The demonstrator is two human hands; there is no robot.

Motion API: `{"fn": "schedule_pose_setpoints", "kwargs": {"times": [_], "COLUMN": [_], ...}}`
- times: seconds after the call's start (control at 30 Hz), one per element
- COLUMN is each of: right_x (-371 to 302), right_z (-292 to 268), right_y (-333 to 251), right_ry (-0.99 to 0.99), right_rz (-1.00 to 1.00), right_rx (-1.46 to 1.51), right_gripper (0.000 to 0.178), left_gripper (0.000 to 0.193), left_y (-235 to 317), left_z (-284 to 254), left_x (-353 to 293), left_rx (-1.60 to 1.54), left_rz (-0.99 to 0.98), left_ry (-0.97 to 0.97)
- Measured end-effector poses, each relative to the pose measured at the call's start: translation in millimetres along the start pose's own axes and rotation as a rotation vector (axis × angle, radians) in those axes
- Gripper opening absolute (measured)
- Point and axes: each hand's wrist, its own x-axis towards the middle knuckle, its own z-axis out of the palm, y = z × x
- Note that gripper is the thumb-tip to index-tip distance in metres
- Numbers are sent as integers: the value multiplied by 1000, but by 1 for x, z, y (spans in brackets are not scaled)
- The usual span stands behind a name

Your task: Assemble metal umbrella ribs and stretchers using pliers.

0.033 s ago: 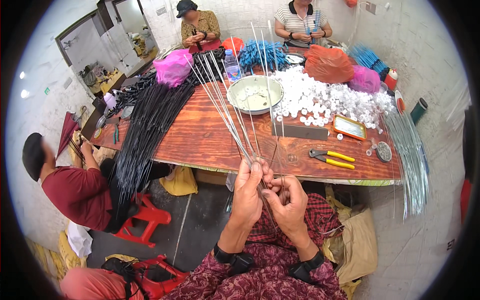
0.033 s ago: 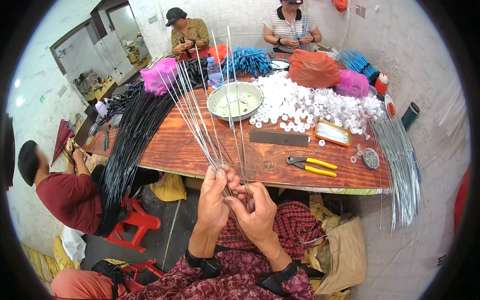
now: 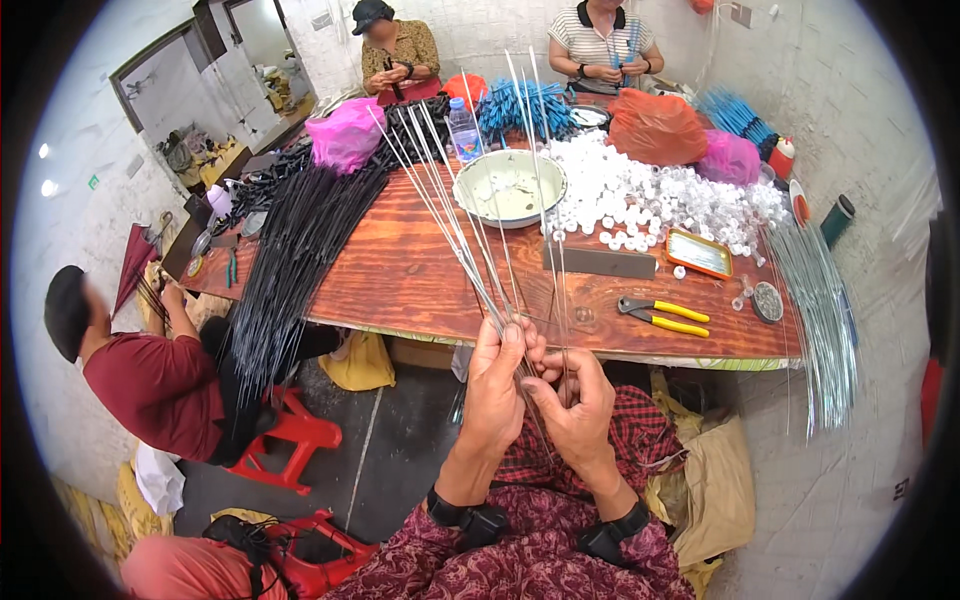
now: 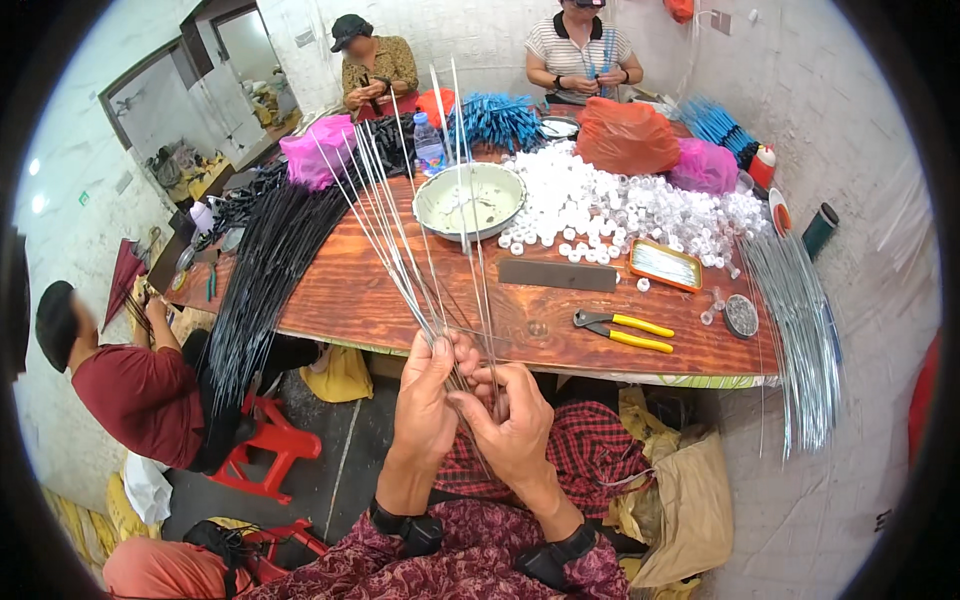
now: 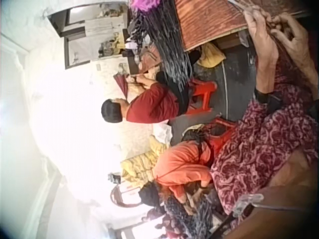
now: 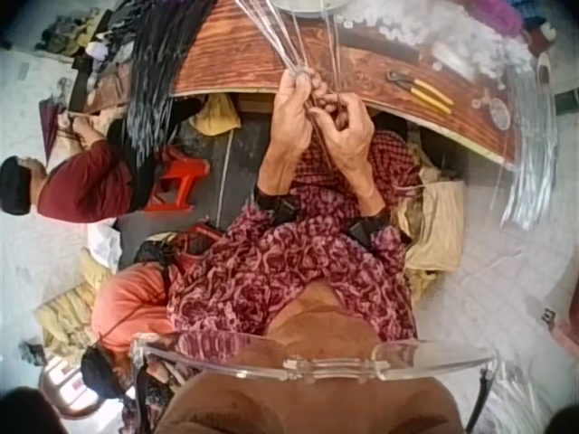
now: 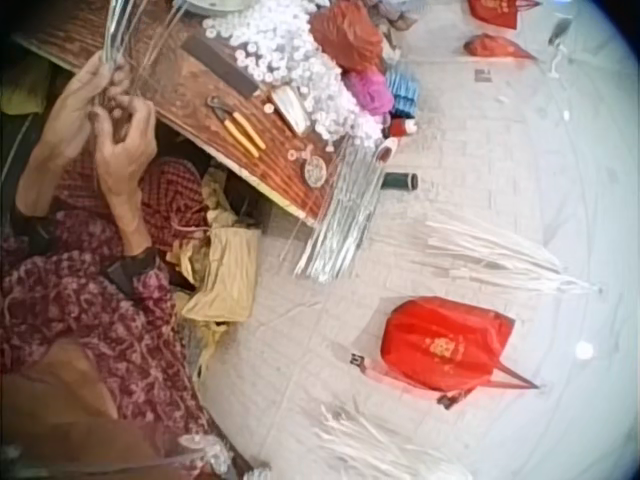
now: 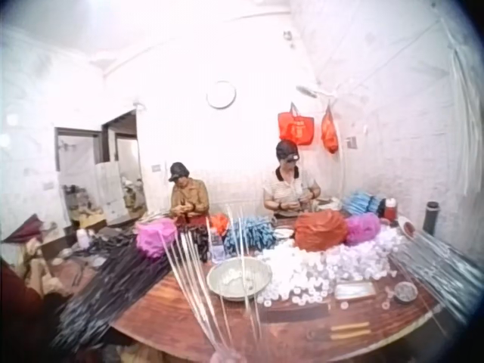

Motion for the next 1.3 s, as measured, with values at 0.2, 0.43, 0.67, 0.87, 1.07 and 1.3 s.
{"fn": "schedule_pose_setpoints", "kwargs": {"times": [0.2,0.43,0.67,0.87,1.07,1.3], "right_x": [2,2,2,-4,-12,-12], "right_z": [-1,1,0,0,3,-2], "right_y": [2,-1,-7,1,-1,3], "right_ry": [-49,-80,-117,-142,-55,-48], "right_rz": [56,61,16,38,25,34], "right_rx": [-5,-11,-102,-78,-52,30], "right_gripper": [27,21,12,14,19,20], "left_gripper": [16,19,24,22,27,28], "left_y": [1,-3,-16,-18,-12,-2], "left_z": [2,2,0,-2,8,8], "left_x": [-5,-8,-8,-9,-10,-12], "left_rx": [7,180,257,466,429,549], "left_rz": [-59,15,71,170,136,173], "left_ry": [16,35,58,68,65,-1]}}
